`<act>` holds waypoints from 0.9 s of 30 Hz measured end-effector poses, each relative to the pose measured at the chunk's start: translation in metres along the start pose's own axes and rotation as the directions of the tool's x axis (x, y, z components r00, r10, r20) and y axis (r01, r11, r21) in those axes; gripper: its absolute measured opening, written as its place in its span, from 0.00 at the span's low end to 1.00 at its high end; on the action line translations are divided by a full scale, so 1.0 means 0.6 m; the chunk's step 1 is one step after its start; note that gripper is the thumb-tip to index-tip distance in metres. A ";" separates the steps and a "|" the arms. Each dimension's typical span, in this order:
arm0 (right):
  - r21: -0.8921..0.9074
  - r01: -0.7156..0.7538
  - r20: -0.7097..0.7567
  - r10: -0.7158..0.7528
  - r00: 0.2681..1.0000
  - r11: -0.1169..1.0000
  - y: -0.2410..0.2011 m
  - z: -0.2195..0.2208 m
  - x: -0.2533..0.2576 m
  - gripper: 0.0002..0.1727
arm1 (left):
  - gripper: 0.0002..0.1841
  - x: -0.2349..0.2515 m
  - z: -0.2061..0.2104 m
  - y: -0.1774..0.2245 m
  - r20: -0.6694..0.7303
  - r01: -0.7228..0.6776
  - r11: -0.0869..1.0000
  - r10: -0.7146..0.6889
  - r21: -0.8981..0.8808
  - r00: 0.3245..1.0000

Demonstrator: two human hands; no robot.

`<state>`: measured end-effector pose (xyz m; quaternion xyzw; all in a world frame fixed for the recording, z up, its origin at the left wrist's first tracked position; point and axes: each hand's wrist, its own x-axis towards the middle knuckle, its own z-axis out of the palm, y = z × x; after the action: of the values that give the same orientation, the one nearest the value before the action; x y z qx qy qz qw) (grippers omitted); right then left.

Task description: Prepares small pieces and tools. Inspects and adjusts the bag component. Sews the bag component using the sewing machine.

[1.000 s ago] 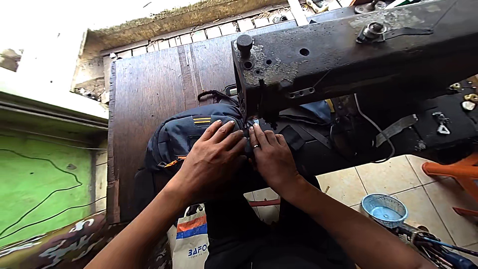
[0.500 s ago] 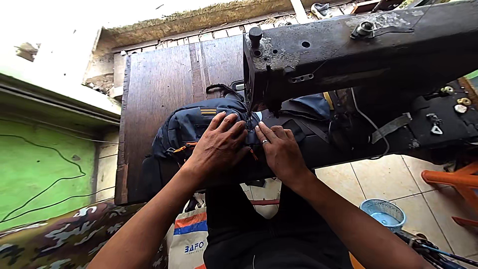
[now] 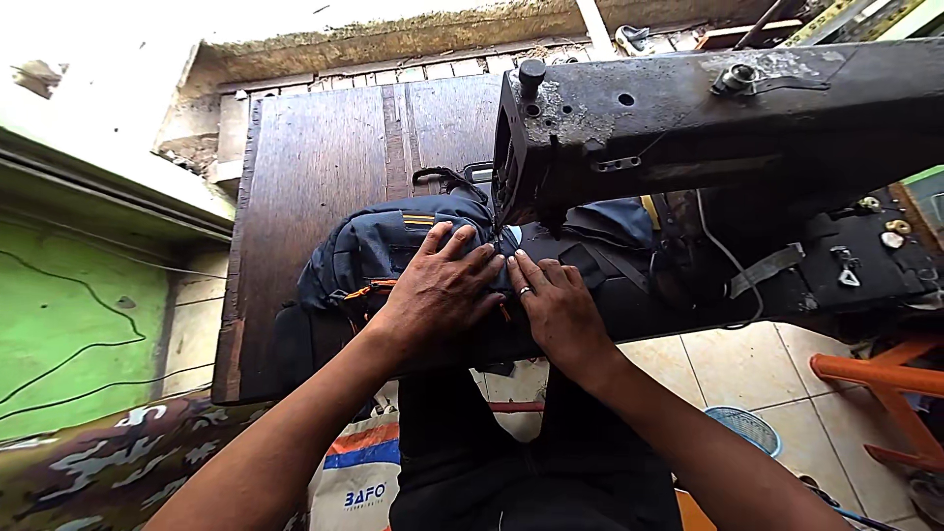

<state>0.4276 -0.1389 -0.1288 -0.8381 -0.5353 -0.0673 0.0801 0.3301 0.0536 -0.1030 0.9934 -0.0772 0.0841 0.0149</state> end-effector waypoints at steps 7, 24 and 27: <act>-0.043 0.026 0.001 -0.026 1.000 0.999 -0.003 0.001 0.005 0.26 | 0.27 0.005 0.000 -0.004 0.022 -0.005 1.000 0.005 0.009 1.000; -0.108 -0.012 0.053 0.017 0.998 0.994 -0.011 0.001 0.032 0.28 | 0.29 0.019 -0.003 -0.046 0.026 -0.033 0.998 0.032 0.046 0.999; -0.087 -0.044 0.040 0.048 0.998 0.995 -0.014 0.001 0.038 0.28 | 0.30 0.024 -0.004 -0.050 0.037 -0.032 0.998 0.030 0.051 0.999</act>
<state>0.4295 -0.1152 -0.1244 -0.8542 -0.5140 -0.0706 0.0342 0.3482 0.0814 -0.0989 0.9934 -0.0908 0.0681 -0.0137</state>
